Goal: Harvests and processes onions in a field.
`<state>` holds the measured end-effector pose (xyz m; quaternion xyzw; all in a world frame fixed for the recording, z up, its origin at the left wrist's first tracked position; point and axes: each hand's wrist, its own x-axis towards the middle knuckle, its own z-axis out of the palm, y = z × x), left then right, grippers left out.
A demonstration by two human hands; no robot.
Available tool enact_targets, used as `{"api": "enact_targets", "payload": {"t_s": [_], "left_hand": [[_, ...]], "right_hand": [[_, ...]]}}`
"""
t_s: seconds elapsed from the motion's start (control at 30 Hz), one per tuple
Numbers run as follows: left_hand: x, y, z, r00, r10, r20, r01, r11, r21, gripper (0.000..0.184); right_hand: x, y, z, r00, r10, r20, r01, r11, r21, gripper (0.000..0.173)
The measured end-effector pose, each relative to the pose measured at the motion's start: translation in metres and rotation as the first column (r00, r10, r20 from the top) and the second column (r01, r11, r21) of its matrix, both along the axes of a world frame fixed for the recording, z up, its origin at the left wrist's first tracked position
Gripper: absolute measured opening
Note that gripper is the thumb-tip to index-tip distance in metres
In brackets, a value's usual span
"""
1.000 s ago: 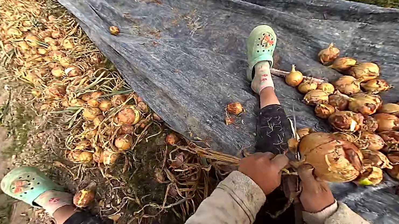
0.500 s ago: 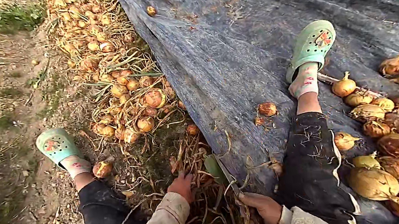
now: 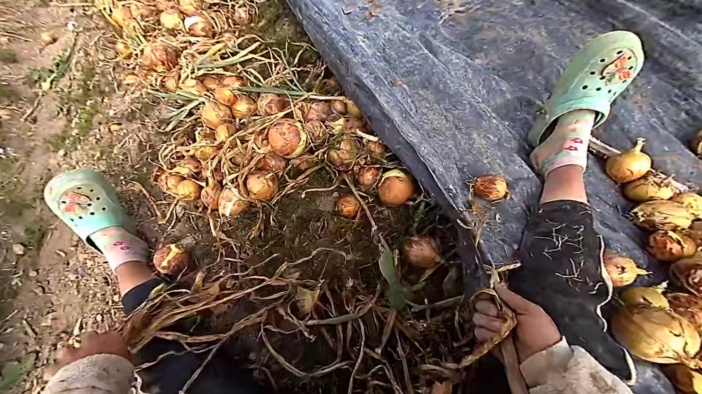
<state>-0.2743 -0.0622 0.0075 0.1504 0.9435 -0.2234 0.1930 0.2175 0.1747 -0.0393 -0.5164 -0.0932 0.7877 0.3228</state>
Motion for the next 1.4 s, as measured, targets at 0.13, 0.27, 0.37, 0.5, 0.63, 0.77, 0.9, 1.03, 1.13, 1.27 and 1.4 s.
{"api": "enact_targets", "payload": {"t_s": [0.13,0.27,0.37,0.5,0.63,0.77,0.9,1.03,1.13,1.27,1.4], "left_hand": [[0.025,0.047,0.0,0.932,-0.359,-0.051,0.363,0.92,0.151,0.051],[0.158,0.172,-0.006,0.667,-0.741,0.079,0.638,0.623,0.453,0.035],[0.264,0.25,-0.023,0.576,-0.764,0.291,0.5,0.611,0.614,0.045],[0.33,0.307,-0.075,0.68,-0.583,0.445,0.297,0.774,0.559,0.078],[0.329,0.291,-0.107,0.773,-0.417,0.478,0.125,0.839,0.529,0.088],[0.307,0.253,-0.102,0.742,-0.435,0.51,0.105,0.827,0.552,0.101],[0.288,0.196,-0.082,0.724,-0.579,0.376,0.062,0.597,0.8,0.087],[0.283,0.137,-0.067,0.658,-0.695,0.29,-0.248,0.164,0.955,0.082],[0.278,0.115,-0.037,0.372,-0.811,0.451,-0.521,0.22,0.825,0.088],[0.272,0.106,-0.022,0.088,-0.857,0.509,-0.466,0.416,0.781,0.092],[0.261,0.107,-0.013,0.022,-0.833,0.554,-0.256,0.531,0.808,0.099]], "right_hand": [[-0.006,0.004,0.006,0.999,-0.033,0.021,0.033,0.999,0.002,0.056],[-0.011,0.001,0.007,0.996,-0.049,0.076,0.05,0.999,-0.012,0.053],[-0.006,-0.002,0.004,0.996,-0.015,0.087,0.015,1.0,0.002,0.052],[-0.005,-0.008,0.009,0.991,0.003,0.137,-0.002,1.0,-0.002,0.044],[0.003,-0.011,-0.008,0.982,0.127,0.139,-0.128,0.992,-0.001,0.037],[-0.002,-0.017,-0.018,0.964,0.21,0.16,-0.219,0.975,0.036,0.034],[0.0,-0.025,-0.017,0.917,0.339,0.21,-0.366,0.924,0.108,0.023],[-0.001,-0.037,-0.009,0.873,0.418,0.25,-0.478,0.833,0.277,0.034],[-0.005,-0.038,0.01,0.793,0.482,0.374,-0.606,0.69,0.396,0.076],[-0.007,-0.042,0.032,0.703,0.48,0.525,-0.71,0.505,0.49,0.073],[0.001,-0.048,0.034,0.641,0.534,0.55,-0.767,0.43,0.476,0.052]]}}
